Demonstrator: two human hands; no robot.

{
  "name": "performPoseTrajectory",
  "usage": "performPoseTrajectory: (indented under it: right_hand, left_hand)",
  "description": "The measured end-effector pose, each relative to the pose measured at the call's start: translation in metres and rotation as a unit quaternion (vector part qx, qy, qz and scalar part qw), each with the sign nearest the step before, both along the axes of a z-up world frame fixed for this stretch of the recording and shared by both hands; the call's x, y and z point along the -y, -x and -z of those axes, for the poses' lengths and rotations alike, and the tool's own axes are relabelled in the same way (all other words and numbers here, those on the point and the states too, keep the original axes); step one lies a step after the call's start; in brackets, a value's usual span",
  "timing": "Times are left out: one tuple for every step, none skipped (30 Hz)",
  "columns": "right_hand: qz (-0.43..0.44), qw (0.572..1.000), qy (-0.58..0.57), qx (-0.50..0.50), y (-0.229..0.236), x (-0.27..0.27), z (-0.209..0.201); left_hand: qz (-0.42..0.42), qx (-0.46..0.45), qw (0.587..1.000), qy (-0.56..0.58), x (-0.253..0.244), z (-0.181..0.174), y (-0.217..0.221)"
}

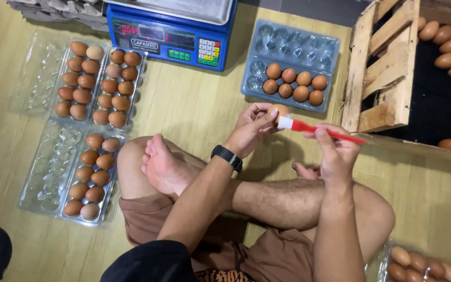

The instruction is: Sorting, cleaning with a brush, weighing, and packing eggs from a wooden crate into plastic cartons.

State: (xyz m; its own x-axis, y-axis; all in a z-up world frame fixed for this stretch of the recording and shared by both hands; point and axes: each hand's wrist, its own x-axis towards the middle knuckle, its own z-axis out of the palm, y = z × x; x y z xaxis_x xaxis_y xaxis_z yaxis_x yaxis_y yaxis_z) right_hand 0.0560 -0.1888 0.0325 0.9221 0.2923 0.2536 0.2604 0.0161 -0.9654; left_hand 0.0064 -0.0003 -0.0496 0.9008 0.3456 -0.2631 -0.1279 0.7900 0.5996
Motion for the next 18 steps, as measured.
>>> performPoseTrajectory:
  right_hand:
    - [0.005,1.000,-0.001,0.004,-0.001,-0.002,0.001]
    - [0.010,1.000,0.014,0.012,-0.003,-0.001,0.002]
    - [0.016,0.999,0.029,0.020,-0.005,0.000,0.002]
    - [0.023,0.999,0.030,0.024,-0.007,0.001,0.002]
    - [0.030,0.999,0.034,0.015,-0.009,0.002,0.002]
    - [0.036,0.999,0.036,0.008,-0.013,0.002,0.000]
    - [0.042,0.998,0.035,0.015,-0.007,0.001,-0.003]
    - [0.030,0.999,0.025,-0.012,-0.002,-0.002,-0.006]
    - [0.017,0.999,0.015,-0.038,0.004,-0.005,-0.010]
    - [0.020,0.999,0.012,-0.030,0.002,-0.004,-0.010]
    - [0.031,0.999,0.023,-0.032,0.001,-0.004,-0.011]
    - [0.042,0.998,0.032,-0.035,0.000,-0.005,-0.011]
    - [0.043,0.998,0.028,-0.027,-0.002,-0.004,-0.013]
    - [0.052,0.998,0.032,-0.027,-0.002,-0.004,-0.014]
    - [0.060,0.997,0.035,-0.027,-0.002,-0.003,-0.016]
    - [0.060,0.997,0.032,-0.023,-0.002,-0.003,-0.013]
    - [0.036,0.999,0.032,-0.025,-0.001,-0.004,-0.011]
    - [0.011,0.999,0.032,-0.029,0.002,-0.003,-0.007]
  left_hand:
    - [0.005,0.004,1.000,-0.001,-0.002,-0.008,0.002]
    - [0.005,0.001,1.000,-0.004,-0.003,-0.017,0.004]
    - [0.006,-0.001,1.000,-0.007,-0.003,-0.026,0.005]
    - [0.013,0.003,1.000,-0.007,-0.004,-0.025,0.006]
    - [0.017,0.003,1.000,-0.008,-0.005,-0.025,0.007]
    - [0.020,0.006,1.000,-0.010,-0.008,-0.026,0.007]
    - [0.026,0.012,1.000,-0.011,-0.007,-0.027,0.007]
    - [0.024,0.005,1.000,-0.012,-0.006,-0.028,0.008]
    - [0.022,-0.003,1.000,-0.012,-0.005,-0.029,0.008]
    - [0.025,0.006,1.000,-0.014,-0.005,-0.029,0.008]
    - [0.025,-0.005,1.000,-0.015,-0.005,-0.029,0.008]
    - [0.024,-0.017,0.999,-0.017,-0.006,-0.028,0.008]
    - [0.026,-0.010,0.999,-0.020,-0.006,-0.035,0.007]
    - [0.024,-0.018,0.999,-0.015,-0.006,-0.040,0.009]
    - [0.022,-0.026,0.999,-0.010,-0.006,-0.045,0.011]
    - [0.022,-0.022,0.999,-0.012,-0.007,-0.039,0.009]
    - [0.022,-0.027,0.999,-0.015,-0.007,-0.032,0.007]
    - [0.023,-0.034,0.999,-0.017,-0.007,-0.025,0.007]
